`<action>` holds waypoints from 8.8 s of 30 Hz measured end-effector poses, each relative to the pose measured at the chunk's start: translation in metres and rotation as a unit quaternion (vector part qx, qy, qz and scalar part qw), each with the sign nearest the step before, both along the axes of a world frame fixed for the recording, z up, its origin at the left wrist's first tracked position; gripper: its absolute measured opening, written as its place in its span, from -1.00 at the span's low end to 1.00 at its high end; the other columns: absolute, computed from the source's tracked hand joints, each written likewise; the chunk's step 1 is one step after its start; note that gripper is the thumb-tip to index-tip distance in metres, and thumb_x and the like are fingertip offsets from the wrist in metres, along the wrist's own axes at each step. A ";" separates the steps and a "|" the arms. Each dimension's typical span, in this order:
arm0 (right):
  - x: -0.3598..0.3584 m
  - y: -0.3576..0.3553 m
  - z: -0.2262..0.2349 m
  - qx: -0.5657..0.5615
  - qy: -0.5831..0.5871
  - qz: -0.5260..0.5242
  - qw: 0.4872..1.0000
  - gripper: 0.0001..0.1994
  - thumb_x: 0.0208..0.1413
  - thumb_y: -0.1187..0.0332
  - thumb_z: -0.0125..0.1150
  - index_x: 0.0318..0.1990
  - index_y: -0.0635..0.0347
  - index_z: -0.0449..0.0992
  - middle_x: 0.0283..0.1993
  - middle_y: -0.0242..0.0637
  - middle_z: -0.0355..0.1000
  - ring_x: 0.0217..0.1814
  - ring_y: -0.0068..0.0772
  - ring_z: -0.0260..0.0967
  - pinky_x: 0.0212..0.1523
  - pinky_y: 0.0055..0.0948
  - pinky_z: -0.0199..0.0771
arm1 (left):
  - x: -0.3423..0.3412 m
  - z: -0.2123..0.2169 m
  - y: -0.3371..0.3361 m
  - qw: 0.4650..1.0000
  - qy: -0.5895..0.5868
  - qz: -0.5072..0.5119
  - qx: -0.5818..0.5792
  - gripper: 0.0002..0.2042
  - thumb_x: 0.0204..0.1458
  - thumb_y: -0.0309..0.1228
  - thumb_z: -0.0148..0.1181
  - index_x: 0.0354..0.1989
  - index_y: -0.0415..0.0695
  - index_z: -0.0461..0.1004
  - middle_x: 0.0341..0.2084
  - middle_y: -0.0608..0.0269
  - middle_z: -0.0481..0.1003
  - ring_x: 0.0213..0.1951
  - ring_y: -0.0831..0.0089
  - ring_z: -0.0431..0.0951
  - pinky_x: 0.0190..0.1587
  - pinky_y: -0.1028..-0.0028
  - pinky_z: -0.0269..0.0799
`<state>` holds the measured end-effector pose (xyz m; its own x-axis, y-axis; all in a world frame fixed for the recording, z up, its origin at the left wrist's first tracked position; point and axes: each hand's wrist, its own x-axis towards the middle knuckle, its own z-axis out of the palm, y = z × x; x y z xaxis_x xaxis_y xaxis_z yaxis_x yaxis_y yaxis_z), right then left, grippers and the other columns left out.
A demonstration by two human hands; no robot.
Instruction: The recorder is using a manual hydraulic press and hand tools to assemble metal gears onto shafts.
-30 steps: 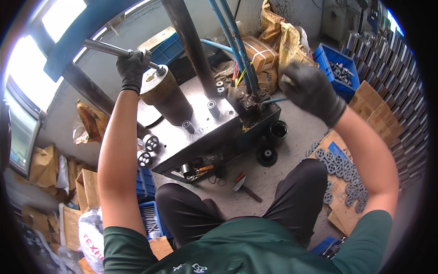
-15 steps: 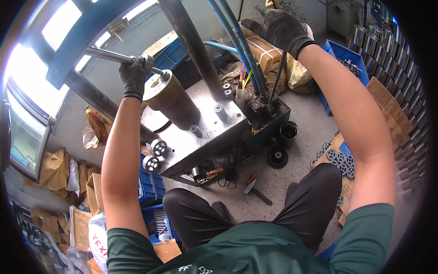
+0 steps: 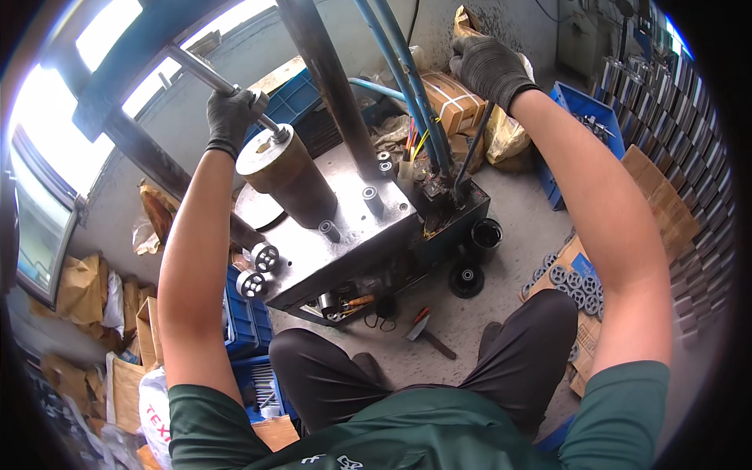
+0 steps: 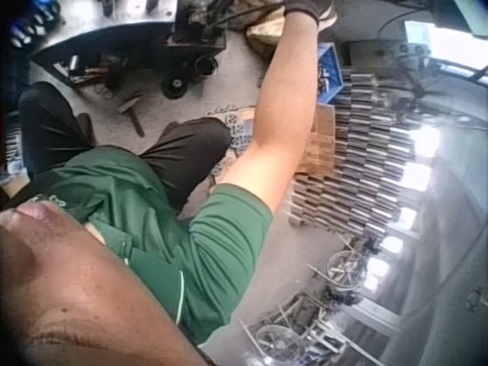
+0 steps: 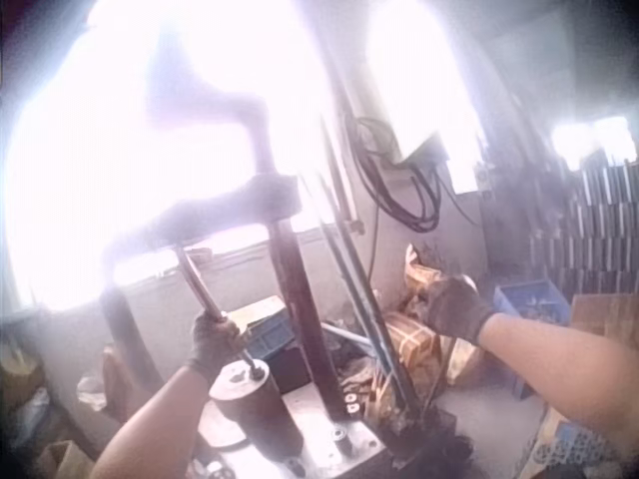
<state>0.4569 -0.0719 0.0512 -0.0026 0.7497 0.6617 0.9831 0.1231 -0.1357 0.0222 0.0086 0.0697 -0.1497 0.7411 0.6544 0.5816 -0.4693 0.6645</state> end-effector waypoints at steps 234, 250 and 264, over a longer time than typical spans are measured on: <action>-0.140 -0.231 -0.338 -0.333 0.689 0.170 0.621 -0.63 0.39 0.02 0.09 -0.04 0.17 0.55 -0.13 -0.27 0.54 -0.15 -0.44 0.53 -0.20 -0.38 0.61 | 0.096 -0.282 -0.243 0.481 -0.591 -0.324 -0.561 -0.54 0.34 0.11 0.01 -0.07 -0.09 0.51 -0.33 0.22 0.57 -0.27 0.23 0.63 -0.18 0.18 0.67; -0.133 -0.274 -0.306 -0.391 0.816 0.175 0.388 -0.41 0.29 -0.39 -0.05 -0.15 -0.09 0.61 -0.29 -0.46 0.59 -0.28 -0.55 0.51 -0.33 -0.47 0.53 | 0.139 -0.299 -0.272 0.788 -0.129 -0.470 -0.376 -0.44 0.28 0.07 0.18 0.07 -0.29 0.48 -0.25 0.29 0.52 -0.25 0.52 0.49 -0.10 0.44 0.47; -0.018 -0.303 -0.225 -0.060 0.879 0.393 0.263 -0.30 0.22 -0.38 -0.04 0.07 0.10 0.49 -0.31 -0.19 0.54 -0.46 -0.20 0.53 -0.42 -0.17 0.66 | 0.127 -0.343 -0.260 0.782 0.078 -0.484 -0.386 -0.74 0.29 -0.49 0.14 0.10 -0.30 0.49 -0.12 0.22 0.58 -0.10 0.44 0.55 -0.02 0.43 0.49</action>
<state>0.4389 -0.3751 -0.1742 0.0423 0.9906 0.1303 -0.9347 0.0853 -0.3451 0.1490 -0.2516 -0.2730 0.7622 0.6412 -0.0888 0.3052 -0.2349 0.9229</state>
